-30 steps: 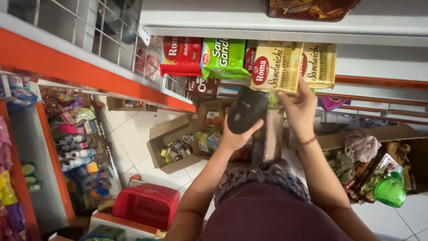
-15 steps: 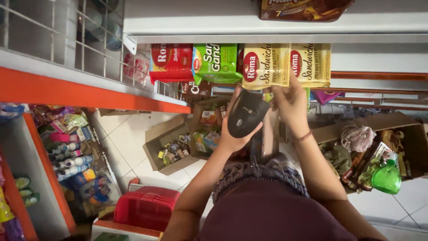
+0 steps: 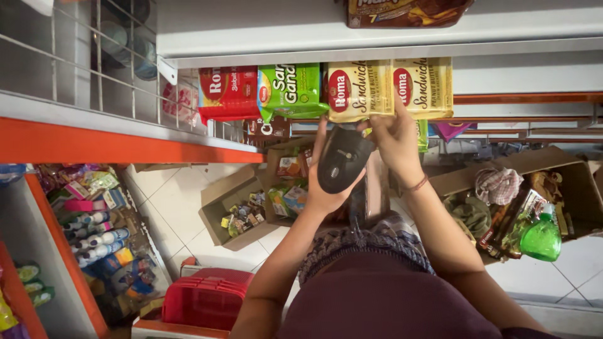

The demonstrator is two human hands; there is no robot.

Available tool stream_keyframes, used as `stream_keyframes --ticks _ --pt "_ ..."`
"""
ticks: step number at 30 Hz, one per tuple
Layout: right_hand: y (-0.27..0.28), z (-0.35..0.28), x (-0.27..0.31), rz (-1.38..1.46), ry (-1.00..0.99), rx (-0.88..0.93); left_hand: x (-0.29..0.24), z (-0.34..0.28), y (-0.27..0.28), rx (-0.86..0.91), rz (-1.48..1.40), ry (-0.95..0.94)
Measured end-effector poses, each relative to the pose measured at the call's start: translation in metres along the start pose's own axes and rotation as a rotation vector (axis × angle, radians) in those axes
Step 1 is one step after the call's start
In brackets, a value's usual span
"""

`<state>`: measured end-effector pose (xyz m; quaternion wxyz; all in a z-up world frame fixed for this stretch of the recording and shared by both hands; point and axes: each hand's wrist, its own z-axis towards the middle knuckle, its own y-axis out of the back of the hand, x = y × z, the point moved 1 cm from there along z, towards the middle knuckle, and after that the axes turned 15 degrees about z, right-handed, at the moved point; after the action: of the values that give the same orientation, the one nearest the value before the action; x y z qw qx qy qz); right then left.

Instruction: The person scans various snack packages with a handheld barcode scanner and arranges them on retail shelves.

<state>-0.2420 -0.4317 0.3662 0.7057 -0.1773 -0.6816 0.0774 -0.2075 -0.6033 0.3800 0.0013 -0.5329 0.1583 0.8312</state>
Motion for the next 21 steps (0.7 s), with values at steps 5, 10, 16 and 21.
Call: stream_keyframes --ticks 5,10,16,21 --pt "-0.002 0.001 -0.006 0.056 -0.006 0.007 -0.006 0.003 0.001 -0.046 0.248 -0.066" --pt "-0.005 0.003 -0.016 0.120 0.063 0.013 -0.019 0.011 0.006 0.003 0.077 0.094" --pt "-0.002 -0.004 -0.017 0.144 0.024 -0.051 -0.019 0.012 0.013 0.014 0.288 -0.076" --pt "0.001 -0.011 -0.018 0.035 0.034 -0.053 -0.022 0.007 0.015 -0.022 0.369 -0.140"
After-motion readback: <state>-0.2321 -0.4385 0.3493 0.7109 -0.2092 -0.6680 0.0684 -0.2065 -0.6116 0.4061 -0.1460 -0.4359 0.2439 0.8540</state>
